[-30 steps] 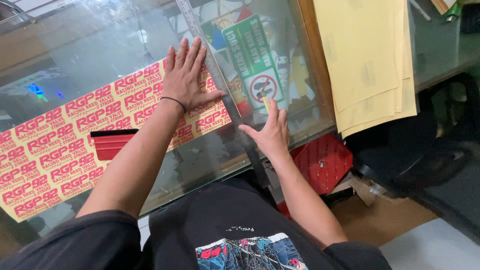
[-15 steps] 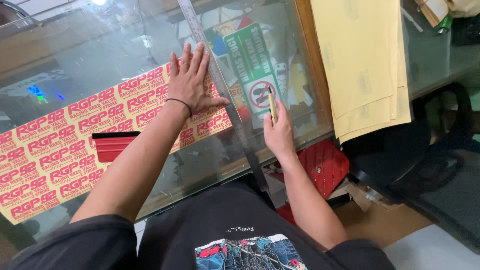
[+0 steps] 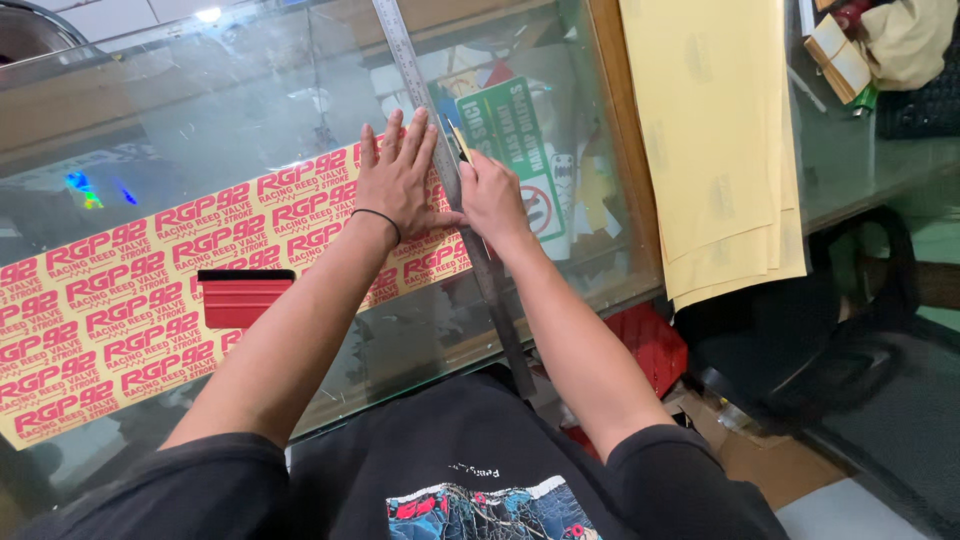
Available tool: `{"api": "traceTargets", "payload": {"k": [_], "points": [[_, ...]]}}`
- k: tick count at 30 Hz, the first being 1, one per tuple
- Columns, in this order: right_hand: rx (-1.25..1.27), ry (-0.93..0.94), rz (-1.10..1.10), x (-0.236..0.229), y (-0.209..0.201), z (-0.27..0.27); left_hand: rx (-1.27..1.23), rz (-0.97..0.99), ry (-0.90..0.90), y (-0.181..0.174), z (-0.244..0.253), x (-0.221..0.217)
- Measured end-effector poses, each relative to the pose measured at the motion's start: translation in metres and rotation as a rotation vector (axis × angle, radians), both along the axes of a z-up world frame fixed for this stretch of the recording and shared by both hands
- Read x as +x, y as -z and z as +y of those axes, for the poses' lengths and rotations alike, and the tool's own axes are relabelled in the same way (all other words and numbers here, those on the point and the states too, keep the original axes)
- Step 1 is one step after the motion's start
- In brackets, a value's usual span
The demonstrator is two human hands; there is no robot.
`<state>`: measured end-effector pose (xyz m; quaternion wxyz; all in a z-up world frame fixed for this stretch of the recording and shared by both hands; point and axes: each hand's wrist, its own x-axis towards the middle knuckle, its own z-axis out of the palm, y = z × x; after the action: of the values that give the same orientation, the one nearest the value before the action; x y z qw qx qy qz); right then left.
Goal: The person unrolls a large sheet of yellow sticker paper onto a glass table. They use a metal ruler and a utility knife to cut the sheet into smaller rectangular pieces. After cutting, they use a red squeegee to smooth the surface of the sticker sheet.
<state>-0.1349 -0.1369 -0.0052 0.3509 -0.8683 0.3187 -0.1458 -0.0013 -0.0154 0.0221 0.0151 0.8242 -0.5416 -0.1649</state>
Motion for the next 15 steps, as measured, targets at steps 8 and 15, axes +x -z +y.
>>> {"api": "traceTargets", "payload": {"k": [8, 15], "points": [[-0.061, -0.058, 0.001, 0.015, -0.011, -0.005, -0.008, -0.032, 0.002, 0.001, 0.000, -0.001], [-0.118, -0.050, -0.004, 0.016, -0.017, 0.001, 0.017, -0.085, 0.010, 0.000, -0.001, -0.003]]}}
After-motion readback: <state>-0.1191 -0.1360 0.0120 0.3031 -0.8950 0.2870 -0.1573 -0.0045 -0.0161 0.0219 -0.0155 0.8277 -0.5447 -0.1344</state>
